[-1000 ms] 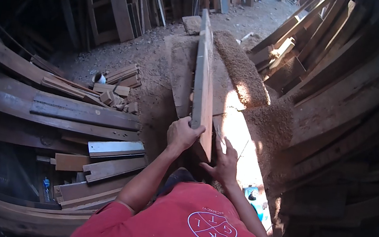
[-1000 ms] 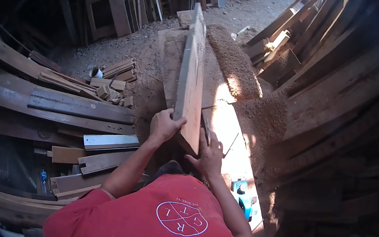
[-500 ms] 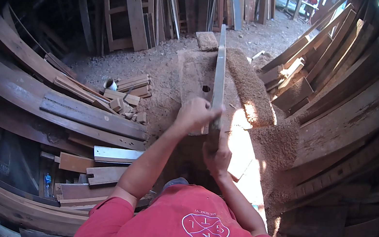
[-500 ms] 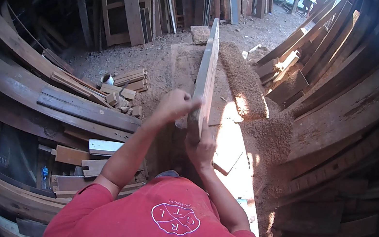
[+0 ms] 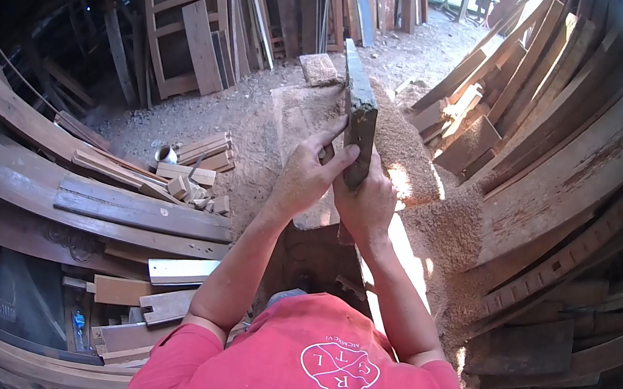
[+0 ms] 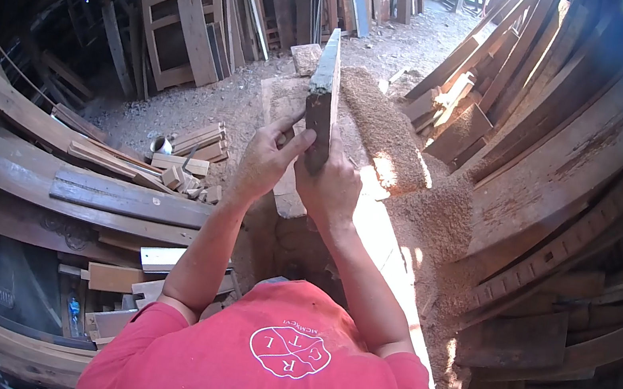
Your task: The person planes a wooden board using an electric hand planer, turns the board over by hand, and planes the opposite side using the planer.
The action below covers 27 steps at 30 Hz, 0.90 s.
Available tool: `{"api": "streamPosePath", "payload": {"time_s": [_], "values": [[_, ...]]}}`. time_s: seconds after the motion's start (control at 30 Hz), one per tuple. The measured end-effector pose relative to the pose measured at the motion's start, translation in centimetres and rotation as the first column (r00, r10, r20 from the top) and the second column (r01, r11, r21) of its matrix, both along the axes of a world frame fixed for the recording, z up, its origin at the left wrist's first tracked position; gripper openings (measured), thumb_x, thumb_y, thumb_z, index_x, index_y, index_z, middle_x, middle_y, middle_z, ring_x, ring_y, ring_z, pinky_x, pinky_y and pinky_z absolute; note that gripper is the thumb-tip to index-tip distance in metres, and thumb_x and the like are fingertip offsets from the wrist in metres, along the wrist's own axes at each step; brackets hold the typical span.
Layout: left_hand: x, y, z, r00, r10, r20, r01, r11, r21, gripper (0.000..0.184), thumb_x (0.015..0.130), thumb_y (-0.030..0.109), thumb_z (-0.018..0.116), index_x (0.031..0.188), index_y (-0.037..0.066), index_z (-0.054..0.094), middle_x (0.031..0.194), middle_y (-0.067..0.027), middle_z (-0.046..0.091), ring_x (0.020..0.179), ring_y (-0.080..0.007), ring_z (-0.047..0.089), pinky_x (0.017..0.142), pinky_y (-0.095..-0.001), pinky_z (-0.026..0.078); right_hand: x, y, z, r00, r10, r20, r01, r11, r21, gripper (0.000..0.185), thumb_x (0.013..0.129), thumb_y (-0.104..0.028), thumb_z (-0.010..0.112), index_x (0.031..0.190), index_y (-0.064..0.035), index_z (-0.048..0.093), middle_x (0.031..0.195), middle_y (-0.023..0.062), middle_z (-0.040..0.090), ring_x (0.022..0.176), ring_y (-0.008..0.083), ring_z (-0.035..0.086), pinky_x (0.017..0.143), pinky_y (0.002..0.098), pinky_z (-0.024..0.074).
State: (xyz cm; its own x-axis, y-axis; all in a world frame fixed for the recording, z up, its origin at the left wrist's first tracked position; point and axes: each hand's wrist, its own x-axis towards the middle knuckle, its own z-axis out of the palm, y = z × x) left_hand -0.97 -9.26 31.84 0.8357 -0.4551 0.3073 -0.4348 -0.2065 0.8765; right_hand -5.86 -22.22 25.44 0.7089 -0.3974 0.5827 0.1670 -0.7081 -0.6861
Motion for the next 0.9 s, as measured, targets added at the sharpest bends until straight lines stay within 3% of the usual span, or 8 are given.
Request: {"api": "streamPosePath", "payload": {"time_s": [0.1,0.13,0.17,0.2,0.63,0.73,0.8,0.9], "values": [[0.4,-0.7,-0.1,1.0,-0.006,0.008,0.007,0.988,-0.152,0.068,0.102,0.041,0.074,0.153,0.0,0.057,0.075,0.0088,0.045,0.069,-0.0039,0.042,0.06,-0.0249,0.034,0.3,0.2,1.4,0.998,0.006,-0.062,-0.006,1.0,0.0,0.074,0.089,-0.032,0.076,0.147,0.0082,0.054,0.089,0.0283,0.076,0.076,0.0433,0.077,0.068,0.052,0.061],[0.4,-0.6,0.3,1.0,-0.001,0.009,0.003,0.988,-0.157,0.068,0.102,0.041,0.074,0.153,0.0,0.057,0.075,0.0088,0.045,0.069,-0.0039,0.042,0.06,-0.0249,0.034,0.4,0.2,1.8,0.998,-0.006,-0.057,0.007,1.0,0.018,0.06,0.09,-0.03,0.076,0.136,0.0053,0.059,0.084,0.0272,0.075,0.076,0.045,0.076,0.068,0.053,0.0602],[0.3,-0.5,0.9,0.999,-0.033,-0.033,0.028,0.99,-0.137,0.07,0.104,0.038,0.072,0.156,-0.003,0.05,0.1,-0.0035,0.06,0.089,-0.0082,0.055,0.079,-0.0266,0.043,0.5,0.3,2.1,0.998,-0.017,-0.053,0.019,0.999,0.036,0.047,0.091,-0.027,0.076,0.125,0.0023,0.064,0.08,0.0262,0.074,0.076,0.0466,0.075,0.068,0.054,0.0593],[0.2,-0.5,1.4,0.995,-0.064,-0.074,0.055,0.991,-0.12,0.072,0.106,0.034,0.07,0.16,-0.006,0.044,0.125,-0.0159,0.075,0.11,-0.0126,0.068,0.098,-0.0283,0.053,0.7,0.2,2.1,0.999,-0.013,-0.052,0.015,0.999,0.031,0.047,0.091,-0.027,0.076,0.125,0.0023,0.064,0.08,0.0262,0.074,0.076,0.0466,0.075,0.068,0.054,0.0593],[1.2,-0.1,2.2,0.996,-0.073,-0.043,0.068,0.991,-0.115,0.077,0.107,0.038,0.069,0.16,-0.009,0.041,0.129,-0.0189,0.073,0.116,-0.0145,0.068,0.1,-0.0288,0.052,1.5,0.4,3.2,1.0,-0.005,-0.015,0.005,1.0,-0.011,0.039,0.092,-0.028,0.074,0.114,0.0032,0.066,0.079,0.0275,0.073,0.077,0.0481,0.074,0.069,0.0561,0.0589],[1.5,0.1,1.5,0.997,-0.064,-0.045,0.055,0.983,-0.175,0.077,0.106,0.041,0.069,0.158,-0.009,0.045,0.122,-0.0176,0.075,0.109,-0.0146,0.068,0.096,-0.0285,0.053,1.4,0.6,3.4,1.0,0.003,-0.02,-0.003,1.0,-0.026,0.04,0.091,-0.028,0.075,0.114,0.0036,0.065,0.078,0.0267,0.073,0.076,0.0477,0.074,0.069,0.0555,0.0592],[2.0,0.6,1.0,1.0,0.002,-0.021,-0.003,0.999,-0.049,0.078,0.105,0.046,0.069,0.156,-0.009,0.049,0.112,-0.0153,0.076,0.101,-0.0145,0.068,0.089,-0.0286,0.053,1.3,0.6,3.2,0.999,0.009,-0.032,-0.01,0.999,-0.04,0.041,0.091,-0.029,0.075,0.114,0.0038,0.065,0.076,0.026,0.073,0.074,0.0474,0.074,0.069,0.055,0.0593],[1.3,1.7,0.6,0.998,0.026,-0.059,-0.035,0.989,-0.143,0.075,0.103,0.052,0.068,0.147,-0.009,0.059,0.1,-0.0116,0.075,0.093,-0.0142,0.067,0.085,-0.0289,0.052,1.0,0.4,2.7,0.996,0.057,-0.062,-0.063,0.994,-0.093,0.052,0.087,-0.027,0.076,0.128,0.0038,0.064,0.084,0.0267,0.075,0.078,0.0467,0.075,0.071,0.0541,0.06]]}}
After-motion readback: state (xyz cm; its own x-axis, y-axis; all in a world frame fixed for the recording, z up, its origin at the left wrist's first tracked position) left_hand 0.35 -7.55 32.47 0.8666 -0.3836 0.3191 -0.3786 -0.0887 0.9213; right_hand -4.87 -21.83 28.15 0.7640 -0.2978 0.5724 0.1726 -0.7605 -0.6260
